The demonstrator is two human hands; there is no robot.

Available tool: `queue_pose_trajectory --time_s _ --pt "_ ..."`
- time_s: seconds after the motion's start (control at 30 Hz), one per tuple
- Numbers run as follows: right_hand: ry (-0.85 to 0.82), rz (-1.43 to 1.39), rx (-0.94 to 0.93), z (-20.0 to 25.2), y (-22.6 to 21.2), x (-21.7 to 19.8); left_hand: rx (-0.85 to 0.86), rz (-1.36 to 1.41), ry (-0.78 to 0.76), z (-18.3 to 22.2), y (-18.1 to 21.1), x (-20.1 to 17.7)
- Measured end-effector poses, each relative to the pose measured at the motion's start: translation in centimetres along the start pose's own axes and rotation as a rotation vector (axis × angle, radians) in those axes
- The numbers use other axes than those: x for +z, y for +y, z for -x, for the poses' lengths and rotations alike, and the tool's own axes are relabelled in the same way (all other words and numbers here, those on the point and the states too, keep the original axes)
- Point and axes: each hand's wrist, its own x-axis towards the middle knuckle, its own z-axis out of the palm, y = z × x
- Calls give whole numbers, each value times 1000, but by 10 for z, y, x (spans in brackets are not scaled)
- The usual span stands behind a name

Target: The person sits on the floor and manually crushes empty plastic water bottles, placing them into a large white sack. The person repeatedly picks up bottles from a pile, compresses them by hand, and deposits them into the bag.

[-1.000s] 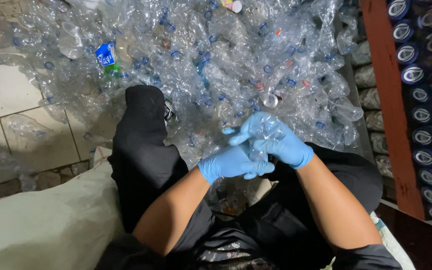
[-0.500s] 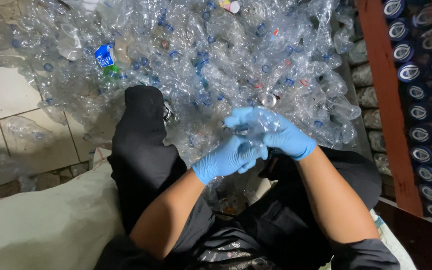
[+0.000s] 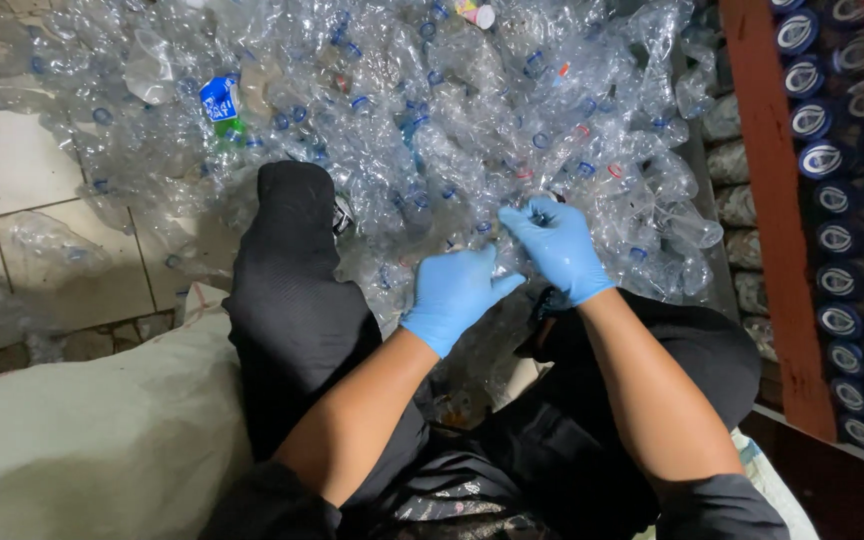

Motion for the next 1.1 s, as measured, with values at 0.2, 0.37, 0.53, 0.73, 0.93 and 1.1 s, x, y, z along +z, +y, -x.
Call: queue_pose_trajectory --time_s 0.2,0.37,0.53,0.73,0.93,1.1 --pt "28 131 -527 43 -58 -8 -203 643 -465 4 11 -47" --pt "-99 68 -836 68 -94 -16 -107 1062 -585 5 17 -33" --pt "-167 123 -1085 92 -113 -20 107 1408 -688 32 16 -10" --pt "-221 2 -1197 100 -125 -21 154 1521 -731 39 22 14" --pt "-262 -57 -1211 89 -112 -22 76 1496 -692 33 26 -12" --pt "-153 48 -903 64 -74 -25 -91 1283 -581 20 3 -14"
